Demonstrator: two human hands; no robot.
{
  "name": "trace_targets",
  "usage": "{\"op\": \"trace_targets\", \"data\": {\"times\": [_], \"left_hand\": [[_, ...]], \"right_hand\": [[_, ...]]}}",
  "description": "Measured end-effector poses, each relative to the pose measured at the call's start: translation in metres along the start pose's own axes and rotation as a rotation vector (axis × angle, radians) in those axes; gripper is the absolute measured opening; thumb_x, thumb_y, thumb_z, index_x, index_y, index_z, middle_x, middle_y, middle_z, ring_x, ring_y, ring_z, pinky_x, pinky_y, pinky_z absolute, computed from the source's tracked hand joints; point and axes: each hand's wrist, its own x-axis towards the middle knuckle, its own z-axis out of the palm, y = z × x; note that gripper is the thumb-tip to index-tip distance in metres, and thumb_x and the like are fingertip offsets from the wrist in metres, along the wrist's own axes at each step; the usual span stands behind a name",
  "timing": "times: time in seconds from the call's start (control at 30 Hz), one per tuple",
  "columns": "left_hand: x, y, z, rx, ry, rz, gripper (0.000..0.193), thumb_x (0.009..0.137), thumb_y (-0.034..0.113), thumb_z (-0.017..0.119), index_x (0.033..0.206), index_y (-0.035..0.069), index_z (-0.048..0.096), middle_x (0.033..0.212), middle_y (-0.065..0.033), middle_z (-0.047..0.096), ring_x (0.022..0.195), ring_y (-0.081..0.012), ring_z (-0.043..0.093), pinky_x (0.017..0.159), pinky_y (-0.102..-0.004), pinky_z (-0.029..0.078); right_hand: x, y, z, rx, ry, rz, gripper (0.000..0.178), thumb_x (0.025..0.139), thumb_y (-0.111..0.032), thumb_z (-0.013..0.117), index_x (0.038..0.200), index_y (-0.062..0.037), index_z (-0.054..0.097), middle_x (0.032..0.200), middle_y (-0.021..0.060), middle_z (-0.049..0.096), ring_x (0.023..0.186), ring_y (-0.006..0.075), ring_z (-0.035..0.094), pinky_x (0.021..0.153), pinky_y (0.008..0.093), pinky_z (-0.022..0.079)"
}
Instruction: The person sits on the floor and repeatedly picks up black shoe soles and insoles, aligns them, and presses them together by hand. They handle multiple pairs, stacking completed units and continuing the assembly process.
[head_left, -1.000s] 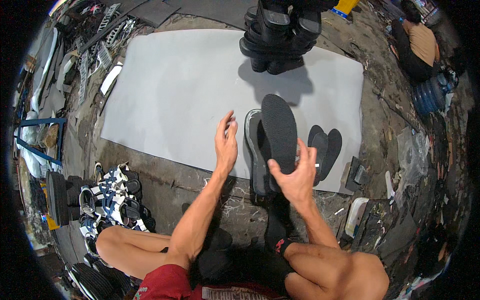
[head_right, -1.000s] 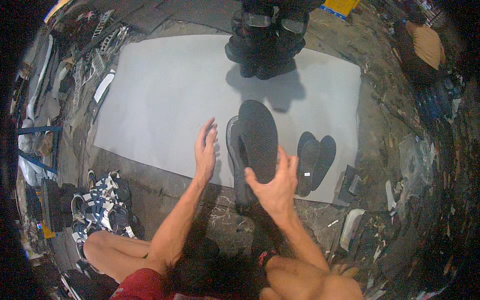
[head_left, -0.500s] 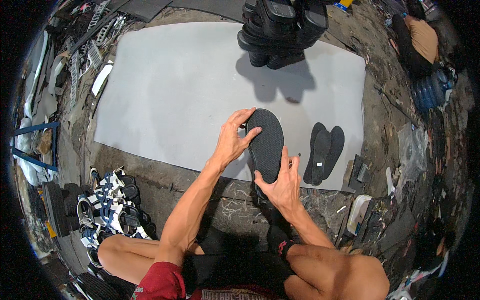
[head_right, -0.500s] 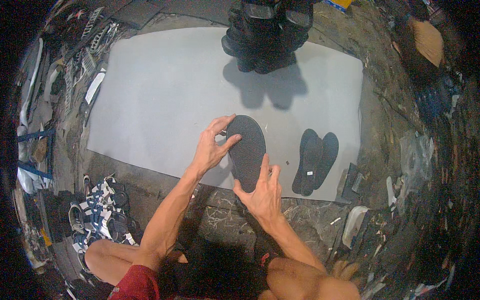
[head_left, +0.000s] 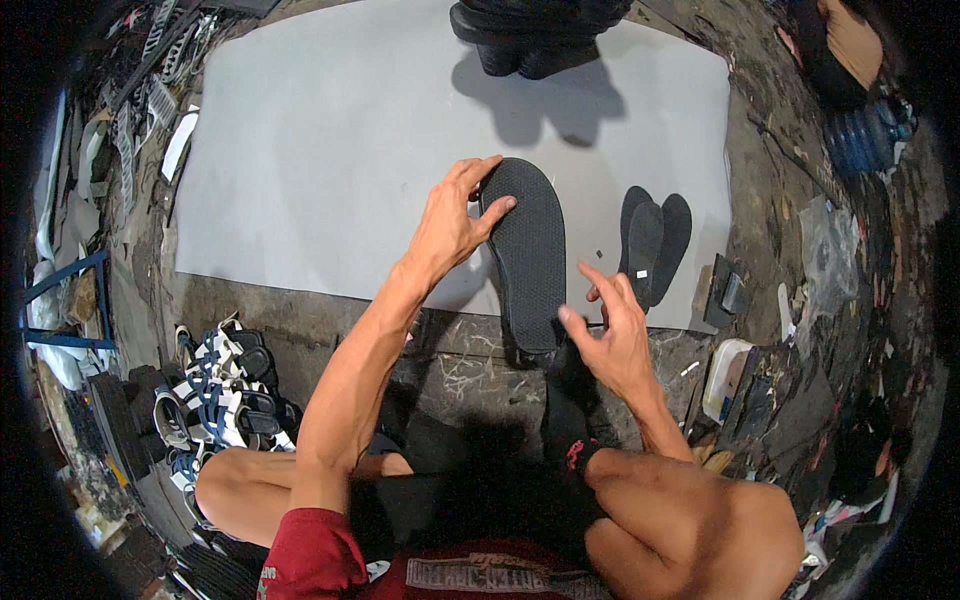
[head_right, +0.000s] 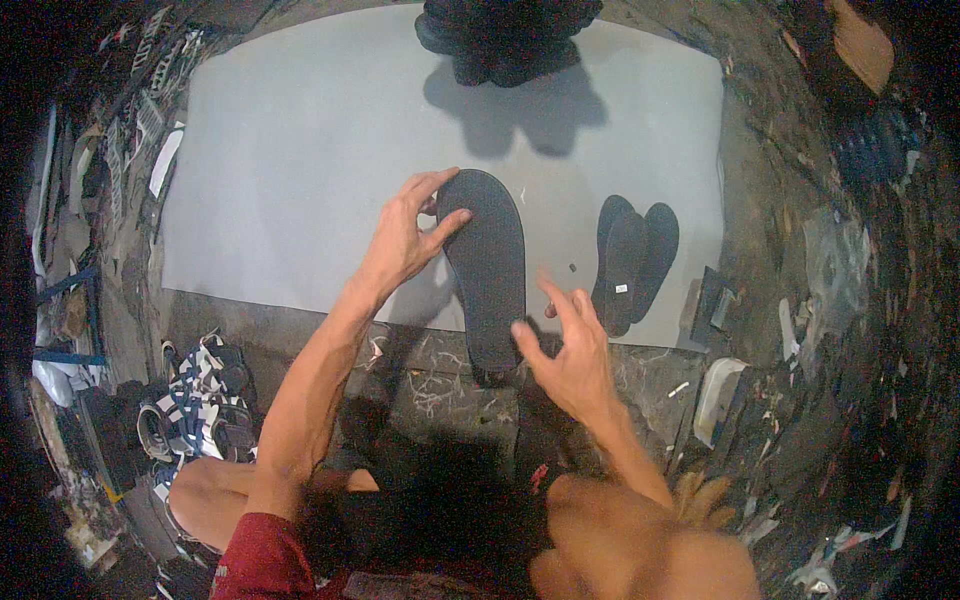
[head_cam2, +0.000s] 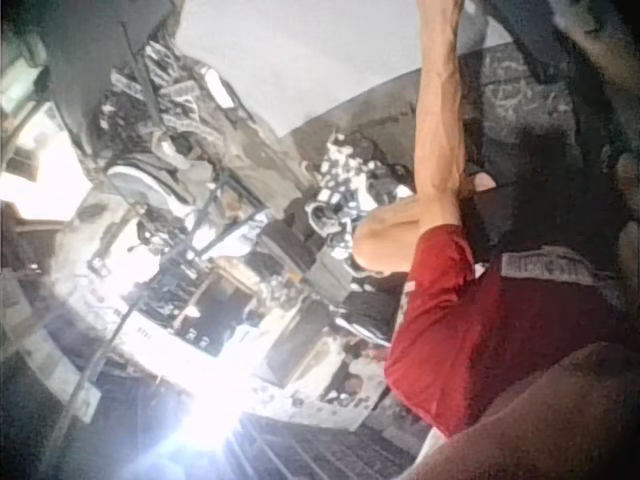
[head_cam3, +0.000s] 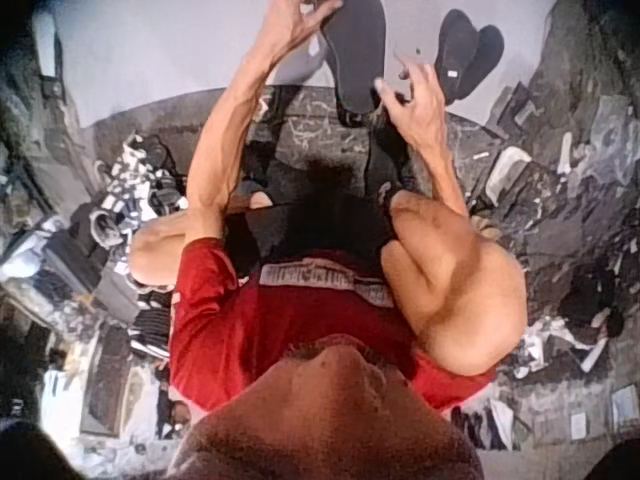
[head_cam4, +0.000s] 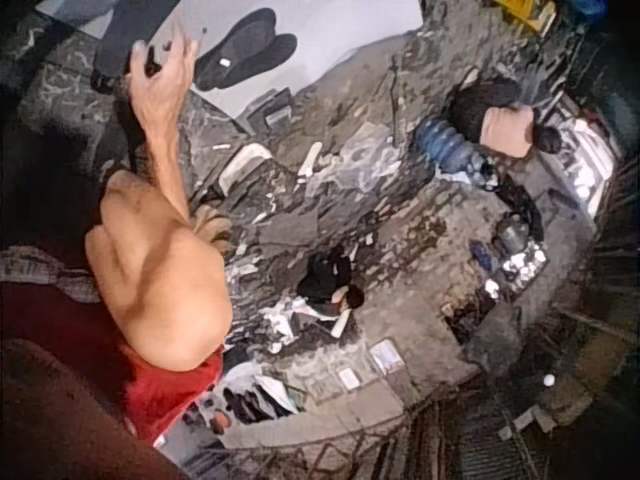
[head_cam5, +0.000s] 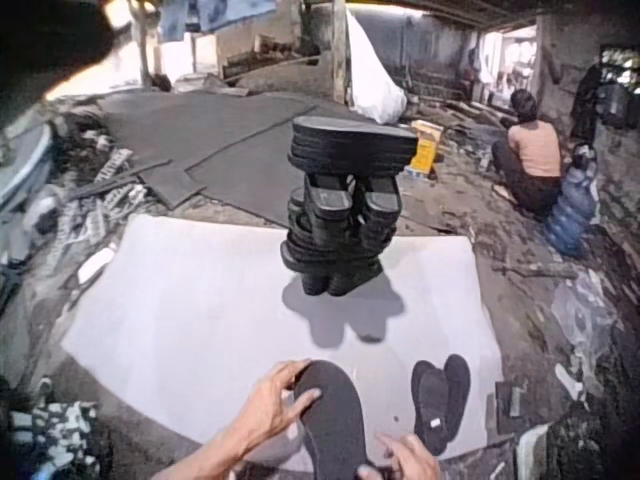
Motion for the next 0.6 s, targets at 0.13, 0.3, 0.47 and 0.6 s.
{"op": "trace_targets", "data": {"times": [0.13,0.3,0.47,0.6], "left_hand": [[0.002,0.0,0.003,0.002,0.026,0.039,0.055,0.094,0.021,0.084,0.14,-0.003,0.067,0.129,-0.0237,0.071,0.109,-0.0377,0.074,0.094,-0.0444,0.061],[0.002,-0.004,0.004,0.021,0.035,0.067,0.052,0.095,0.022,0.084,0.139,-0.001,0.068,0.13,-0.023,0.071,0.109,-0.0374,0.074,0.094,-0.0447,0.063],[0.005,-0.002,0.0,0.007,-0.017,0.009,0.051,0.095,0.023,0.084,0.138,-0.001,0.069,0.13,-0.0226,0.071,0.109,-0.037,0.075,0.093,-0.044,0.063],[0.006,0.001,-0.003,0.03,-0.069,-0.035,0.054,0.1,0.026,0.08,0.146,0.003,0.065,0.141,-0.0224,0.066,0.118,-0.0388,0.073,0.099,-0.0477,0.063]], "right_hand": [[-0.029,0.005,0.004,-0.054,-0.062,-0.17,0.091,0.081,-0.024,0.095,0.157,0.001,0.052,0.122,0.0185,0.059,0.113,0.0342,0.063,0.102,0.0447,0.052],[-0.037,0.025,0.026,-0.064,-0.001,-0.217,0.093,0.083,-0.028,0.095,0.159,0.0002,0.05,0.123,0.0205,0.061,0.114,0.038,0.064,0.101,0.047,0.053],[-0.035,0.027,0.029,0.026,0.011,-0.198,0.092,0.081,-0.028,0.096,0.157,-0.0007,0.052,0.122,0.0215,0.064,0.114,0.0387,0.065,0.099,0.0469,0.054],[-0.033,0.025,0.028,0.031,0.024,-0.193,0.089,0.08,-0.028,0.096,0.154,0.0005,0.055,0.121,0.0216,0.066,0.114,0.0386,0.065,0.099,0.047,0.055]]}}
